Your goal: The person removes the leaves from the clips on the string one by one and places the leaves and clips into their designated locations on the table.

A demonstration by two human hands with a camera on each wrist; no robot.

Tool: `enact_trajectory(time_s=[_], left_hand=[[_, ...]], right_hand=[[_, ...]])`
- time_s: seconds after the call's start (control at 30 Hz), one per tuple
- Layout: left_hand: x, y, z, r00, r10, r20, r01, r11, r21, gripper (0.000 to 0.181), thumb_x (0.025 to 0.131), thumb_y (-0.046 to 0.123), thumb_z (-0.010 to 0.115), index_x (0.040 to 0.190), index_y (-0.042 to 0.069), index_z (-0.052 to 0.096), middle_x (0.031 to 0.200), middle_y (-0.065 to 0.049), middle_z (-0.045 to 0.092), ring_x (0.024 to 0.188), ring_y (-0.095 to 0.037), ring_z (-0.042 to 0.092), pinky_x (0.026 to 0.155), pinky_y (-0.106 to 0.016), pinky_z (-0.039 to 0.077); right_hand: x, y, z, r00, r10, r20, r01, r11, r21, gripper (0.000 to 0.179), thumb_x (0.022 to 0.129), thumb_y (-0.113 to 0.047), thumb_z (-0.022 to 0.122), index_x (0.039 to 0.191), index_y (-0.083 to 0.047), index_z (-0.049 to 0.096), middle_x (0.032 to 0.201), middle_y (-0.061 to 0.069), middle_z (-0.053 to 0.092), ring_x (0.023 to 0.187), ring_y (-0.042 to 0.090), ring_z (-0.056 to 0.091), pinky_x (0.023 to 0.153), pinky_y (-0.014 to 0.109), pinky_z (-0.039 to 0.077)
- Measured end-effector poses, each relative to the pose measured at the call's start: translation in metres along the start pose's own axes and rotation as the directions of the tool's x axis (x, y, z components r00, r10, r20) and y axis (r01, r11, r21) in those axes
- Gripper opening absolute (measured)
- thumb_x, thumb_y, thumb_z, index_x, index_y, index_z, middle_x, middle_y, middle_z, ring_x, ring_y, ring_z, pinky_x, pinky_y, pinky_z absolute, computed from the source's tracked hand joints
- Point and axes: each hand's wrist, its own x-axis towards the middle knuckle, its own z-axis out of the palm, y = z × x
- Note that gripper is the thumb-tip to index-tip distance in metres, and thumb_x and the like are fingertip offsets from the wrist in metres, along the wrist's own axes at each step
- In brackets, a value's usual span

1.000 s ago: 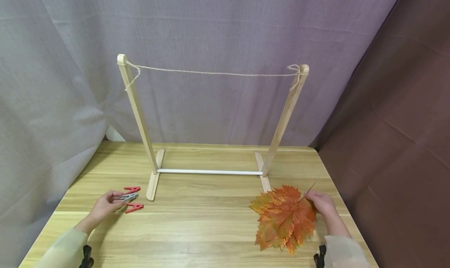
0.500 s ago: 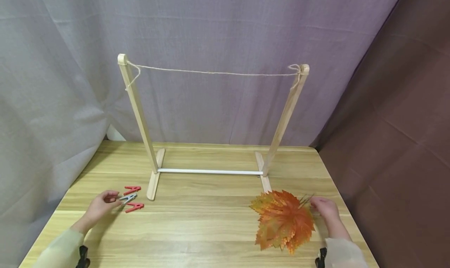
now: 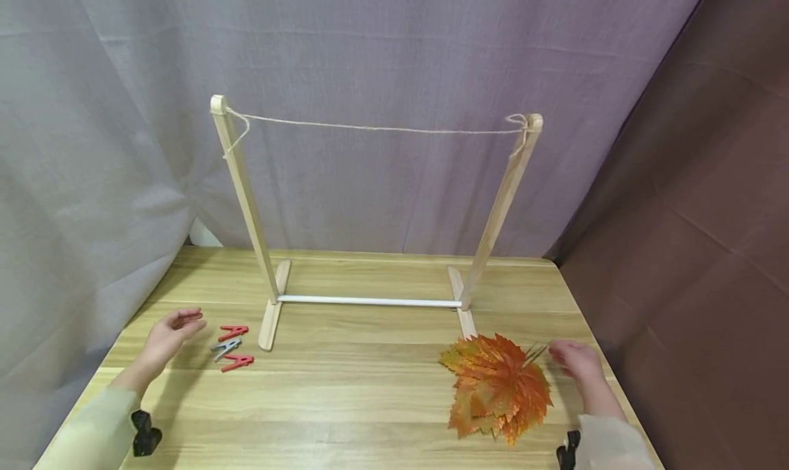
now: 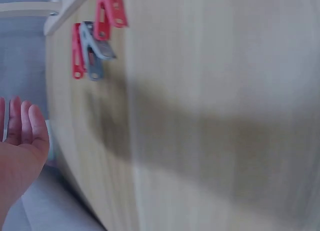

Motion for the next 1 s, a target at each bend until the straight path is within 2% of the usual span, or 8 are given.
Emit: enact_trajectory(time_s=[0.1,0.3,0.4,0.47,0.6,0.7,0.83,1.0], left_hand=[[0.003,0.008,-0.001,1.000,0.020,0.014,-0.020,1.000,-0.003,0.050,0.092,0.021,0.059,0.128,-0.010,0.044,0.118,-0.018,0.059,0.084,0.014,0.050,0.075,-0.005,0.043],[0.009,0.023,-0.001,0.998,0.033,0.057,-0.032,0.999,-0.025,0.050,0.095,0.024,0.054,0.132,-0.007,0.041,0.128,-0.022,0.051,0.085,0.020,0.045,0.078,-0.004,0.041],[0.013,0.032,0.001,0.996,0.059,0.064,-0.056,0.997,-0.054,0.050,0.094,0.025,0.056,0.131,-0.006,0.042,0.122,-0.010,0.056,0.088,0.018,0.047,0.080,-0.004,0.041],[0.015,0.040,0.002,0.995,0.079,0.067,-0.075,0.996,-0.058,0.049,0.093,0.025,0.057,0.130,-0.006,0.043,0.119,-0.005,0.056,0.089,0.017,0.047,0.080,-0.004,0.041],[0.019,0.057,0.006,0.988,0.117,0.097,-0.112,0.992,-0.056,0.051,0.094,0.026,0.056,0.131,-0.006,0.042,0.127,-0.016,0.052,0.090,0.017,0.047,0.081,-0.004,0.041],[0.019,0.071,0.009,0.982,0.148,0.120,-0.142,0.988,-0.052,0.051,0.093,0.026,0.057,0.131,-0.005,0.042,0.132,-0.022,0.047,0.092,0.014,0.047,0.082,-0.005,0.041],[0.014,0.089,0.015,0.971,0.204,0.128,-0.197,0.978,-0.061,0.046,0.092,0.020,0.058,0.129,-0.005,0.045,0.129,-0.021,0.050,0.095,0.009,0.049,0.083,-0.007,0.043],[0.004,0.109,0.025,0.946,0.283,0.157,-0.276,0.959,-0.068,0.042,0.091,0.012,0.060,0.126,-0.006,0.047,0.127,-0.023,0.051,0.099,0.005,0.050,0.087,-0.012,0.046]], right_hand=[[-0.001,-0.005,0.001,1.000,-0.012,0.001,0.012,1.000,0.014,0.062,0.098,-0.032,0.043,0.130,0.020,0.037,0.091,-0.010,0.067,0.073,-0.012,0.053,0.086,0.037,0.053],[-0.004,-0.026,0.007,1.000,-0.028,-0.011,0.029,0.992,0.122,0.064,0.097,-0.035,0.045,0.137,0.013,0.032,0.080,-0.028,0.055,0.074,-0.013,0.055,0.071,0.016,0.051],[-0.007,-0.042,0.010,0.998,-0.062,-0.022,0.065,0.980,0.188,0.047,0.096,-0.034,0.048,0.130,-0.002,0.046,0.078,-0.030,0.055,0.075,-0.012,0.056,0.069,0.013,0.050],[-0.009,-0.051,0.013,0.996,-0.089,-0.031,0.094,0.972,0.216,0.027,0.096,-0.034,0.050,0.117,-0.017,0.055,0.079,-0.031,0.055,0.076,-0.012,0.057,0.070,0.013,0.050],[-0.014,-0.070,0.020,0.989,-0.136,-0.058,0.147,0.949,0.280,0.002,0.094,-0.033,0.054,0.095,-0.034,0.056,0.081,-0.031,0.057,0.078,-0.011,0.057,0.071,0.012,0.051],[-0.019,-0.086,0.027,0.983,-0.162,-0.088,0.182,0.931,0.315,0.002,0.092,-0.034,0.057,0.095,-0.035,0.056,0.082,-0.029,0.059,0.078,-0.011,0.058,0.072,0.011,0.051],[-0.026,-0.110,0.040,0.971,-0.198,-0.132,0.232,0.909,0.345,0.004,0.092,-0.031,0.058,0.092,-0.036,0.058,0.081,-0.028,0.060,0.078,-0.009,0.059,0.072,0.011,0.051],[-0.040,-0.138,0.058,0.943,-0.290,-0.164,0.327,0.902,0.282,0.007,0.094,-0.026,0.055,0.096,-0.033,0.057,0.083,-0.030,0.059,0.079,-0.011,0.057,0.073,0.011,0.050]])
